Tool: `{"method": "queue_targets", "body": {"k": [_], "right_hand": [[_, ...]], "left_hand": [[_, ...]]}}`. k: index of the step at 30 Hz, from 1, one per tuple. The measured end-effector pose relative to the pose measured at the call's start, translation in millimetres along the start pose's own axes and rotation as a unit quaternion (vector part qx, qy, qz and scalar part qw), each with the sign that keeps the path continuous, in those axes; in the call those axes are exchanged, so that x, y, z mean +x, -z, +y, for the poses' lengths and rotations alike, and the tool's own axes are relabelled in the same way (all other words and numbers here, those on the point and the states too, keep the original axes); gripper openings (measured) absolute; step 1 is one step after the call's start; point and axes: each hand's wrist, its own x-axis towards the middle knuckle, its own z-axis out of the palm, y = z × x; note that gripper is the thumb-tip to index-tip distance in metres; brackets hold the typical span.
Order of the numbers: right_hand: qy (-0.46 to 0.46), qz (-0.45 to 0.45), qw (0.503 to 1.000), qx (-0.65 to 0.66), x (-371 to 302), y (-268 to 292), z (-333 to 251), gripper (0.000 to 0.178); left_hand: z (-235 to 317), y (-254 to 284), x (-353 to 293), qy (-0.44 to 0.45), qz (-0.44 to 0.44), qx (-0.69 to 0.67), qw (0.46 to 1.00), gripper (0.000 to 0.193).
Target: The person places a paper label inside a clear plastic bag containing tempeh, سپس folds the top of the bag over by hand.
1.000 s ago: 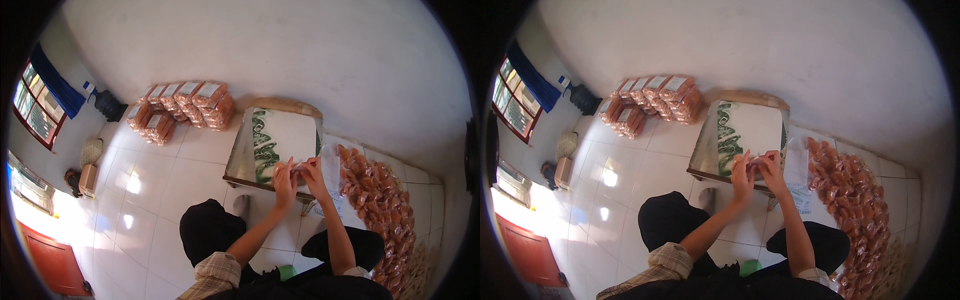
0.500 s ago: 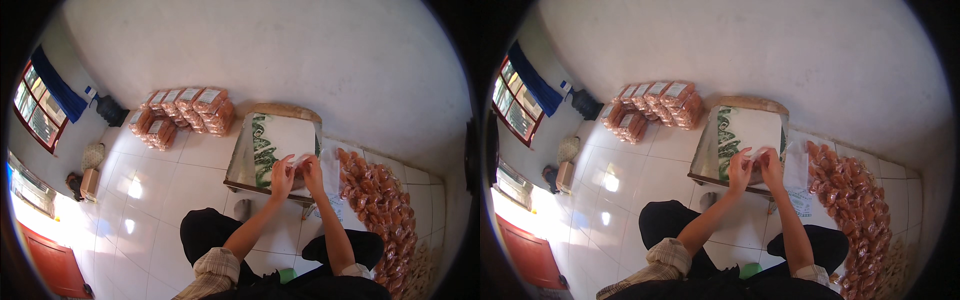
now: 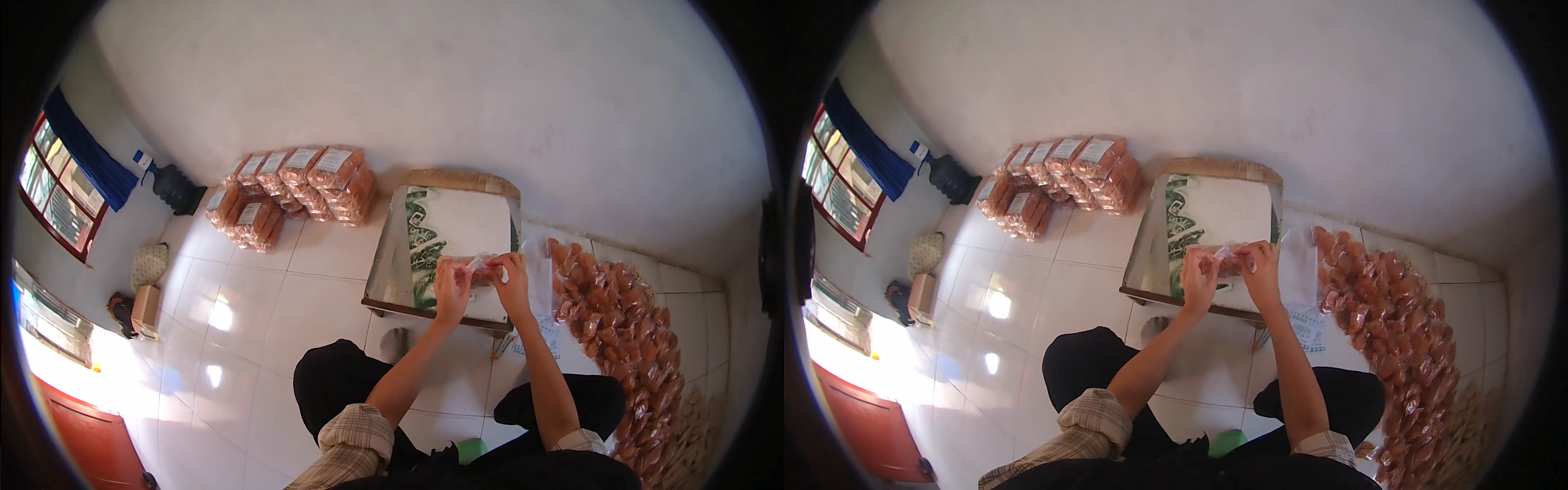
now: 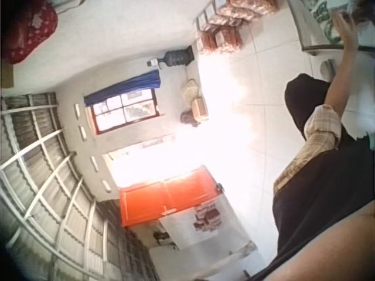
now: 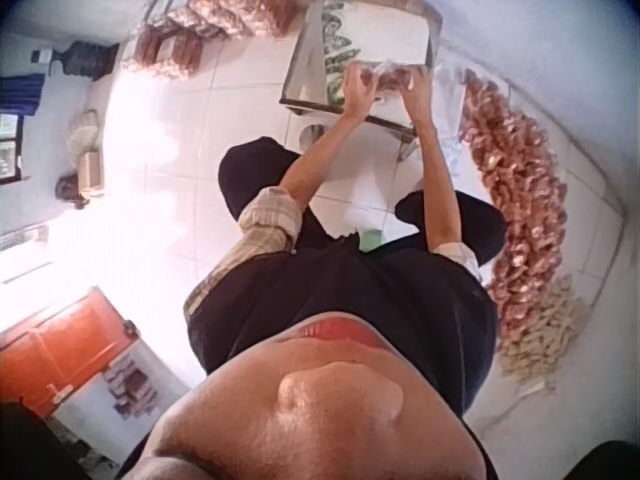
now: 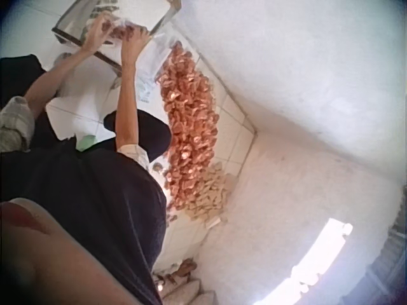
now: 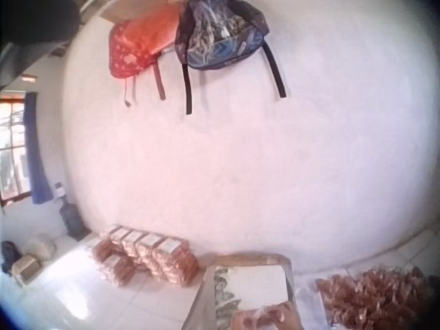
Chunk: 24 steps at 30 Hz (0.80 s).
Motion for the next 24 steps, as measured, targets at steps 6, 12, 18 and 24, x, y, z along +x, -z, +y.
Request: {"method": "queue_targets", "body": {"k": [6, 12, 18, 24], "right_hand": [[-0.008, 0.157, 0.988, 0.006, -13.7, 3.5, -30.7, 0.027], [0.057, 0.111, 0.992, -0.038, -9.4, 0.3, -38.7, 0.024], [-0.021, 0.114, 0.993, -0.019, -12.2, -14.0, -39.0, 0.019], [0.088, 0.122, 0.986, -0.07, -3.0, -5.8, -34.2, 0.02]], "left_hand": [[5.8, 2.5, -9.0, -0.057, 0.02, 0.032, 0.998, 0.02], [9.8, 5.0, -10.1, -0.034, 0.004, 0.045, 0.998, 0.023], [17.3, 4.7, -5.8, -0.012, 0.017, 0.004, 1.0, 0.027], [27.1, 9.9, 8.6, -0.039, -0.051, 0.058, 0.996, 0.031]]}}
